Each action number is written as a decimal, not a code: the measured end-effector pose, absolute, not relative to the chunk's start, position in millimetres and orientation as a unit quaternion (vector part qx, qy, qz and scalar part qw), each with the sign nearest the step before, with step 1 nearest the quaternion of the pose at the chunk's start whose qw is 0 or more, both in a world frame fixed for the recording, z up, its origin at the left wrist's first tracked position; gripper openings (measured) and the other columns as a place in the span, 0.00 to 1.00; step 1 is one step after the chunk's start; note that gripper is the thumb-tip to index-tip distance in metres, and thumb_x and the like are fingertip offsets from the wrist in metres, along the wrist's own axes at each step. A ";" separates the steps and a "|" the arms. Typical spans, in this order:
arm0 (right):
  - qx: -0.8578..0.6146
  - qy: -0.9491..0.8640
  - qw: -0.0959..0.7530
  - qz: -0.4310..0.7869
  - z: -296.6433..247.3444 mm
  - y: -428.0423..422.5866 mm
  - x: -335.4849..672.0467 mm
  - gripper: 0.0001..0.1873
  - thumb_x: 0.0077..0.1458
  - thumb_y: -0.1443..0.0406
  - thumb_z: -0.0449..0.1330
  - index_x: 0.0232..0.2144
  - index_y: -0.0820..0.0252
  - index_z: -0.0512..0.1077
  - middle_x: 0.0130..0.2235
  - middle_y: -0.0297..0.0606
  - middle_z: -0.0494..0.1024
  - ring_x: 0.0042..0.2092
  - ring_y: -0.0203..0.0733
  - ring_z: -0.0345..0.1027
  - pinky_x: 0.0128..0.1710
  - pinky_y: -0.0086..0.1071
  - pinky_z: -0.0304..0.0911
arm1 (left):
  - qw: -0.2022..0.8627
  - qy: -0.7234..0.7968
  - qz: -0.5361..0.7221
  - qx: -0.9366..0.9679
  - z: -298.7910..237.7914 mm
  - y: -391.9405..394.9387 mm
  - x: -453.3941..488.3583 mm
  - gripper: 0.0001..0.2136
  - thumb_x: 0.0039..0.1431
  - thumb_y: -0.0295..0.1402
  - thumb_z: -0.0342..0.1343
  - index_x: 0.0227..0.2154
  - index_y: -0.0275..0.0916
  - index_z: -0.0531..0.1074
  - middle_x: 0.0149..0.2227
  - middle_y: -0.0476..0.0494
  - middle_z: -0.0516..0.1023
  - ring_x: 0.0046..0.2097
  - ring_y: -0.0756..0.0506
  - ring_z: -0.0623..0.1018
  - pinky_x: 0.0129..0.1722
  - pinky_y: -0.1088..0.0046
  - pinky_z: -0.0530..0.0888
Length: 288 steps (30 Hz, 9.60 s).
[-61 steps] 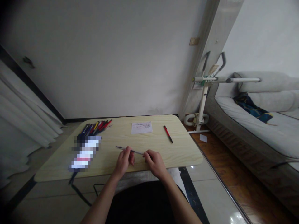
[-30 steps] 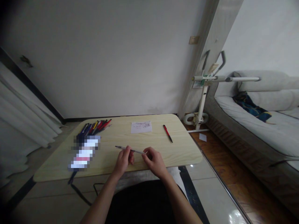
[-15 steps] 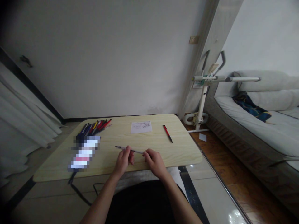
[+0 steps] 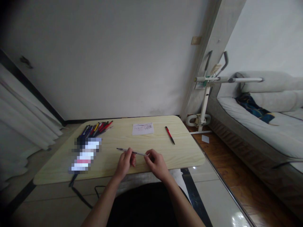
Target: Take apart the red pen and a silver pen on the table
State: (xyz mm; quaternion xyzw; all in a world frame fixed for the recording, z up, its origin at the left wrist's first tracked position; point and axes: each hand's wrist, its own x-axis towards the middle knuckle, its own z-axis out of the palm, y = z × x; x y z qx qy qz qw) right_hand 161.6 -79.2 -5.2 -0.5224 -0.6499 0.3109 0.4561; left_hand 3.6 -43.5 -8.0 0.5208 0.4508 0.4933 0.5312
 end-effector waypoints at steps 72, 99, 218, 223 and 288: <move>-0.450 -0.578 0.553 0.398 11.2 -70.1 160.4 0.10 0.51 0.59 0.56 0.32 0.60 0.65 0.24 0.31 0.65 0.25 0.33 0.60 0.23 0.27 0.57 | 0.635 0.382 0.510 0.436 1.8 -44.5 11.5 0.21 0.54 0.48 0.45 0.22 0.34 0.69 0.10 0.54 0.60 0.15 0.53 0.64 0.16 0.77 0.59; -0.450 -0.575 0.589 0.346 16.1 -46.5 145.9 0.08 0.50 0.63 0.58 0.34 0.58 0.67 0.29 0.33 0.71 0.28 0.35 0.64 0.27 0.29 0.61 | 0.858 0.186 0.465 0.114 -1.3 -45.9 25.5 0.14 0.53 0.43 0.52 0.28 0.35 0.69 0.12 0.58 0.53 0.15 0.55 0.55 0.17 0.78 0.52; -0.353 -0.291 0.713 0.532 -17.5 -48.6 169.5 0.09 0.43 0.63 0.62 0.29 0.58 0.67 0.18 0.26 0.62 0.18 0.28 0.53 0.17 0.23 0.48 | 0.838 0.168 0.513 0.083 -6.0 -45.8 24.7 0.07 0.54 0.33 0.52 0.31 0.34 0.71 0.23 0.49 0.68 0.22 0.54 0.65 0.20 0.77 0.61; -0.350 -0.277 0.723 0.528 -15.9 -49.3 171.0 0.09 0.44 0.63 0.62 0.29 0.58 0.67 0.20 0.27 0.64 0.20 0.28 0.55 0.18 0.23 0.50 | 0.836 0.169 0.516 0.082 -4.0 -45.9 24.2 0.07 0.54 0.33 0.52 0.31 0.34 0.71 0.23 0.49 0.68 0.22 0.54 0.65 0.20 0.77 0.61; -0.594 -0.539 0.555 0.221 -7.8 -50.5 185.8 0.12 0.49 0.57 0.56 0.28 0.60 0.69 0.26 0.35 0.70 0.25 0.37 0.60 0.25 0.30 0.55 | 0.703 0.314 0.560 0.305 -2.7 -36.8 14.9 0.20 0.50 0.48 0.51 0.16 0.37 0.61 0.14 0.52 0.65 0.16 0.54 0.64 0.18 0.78 0.58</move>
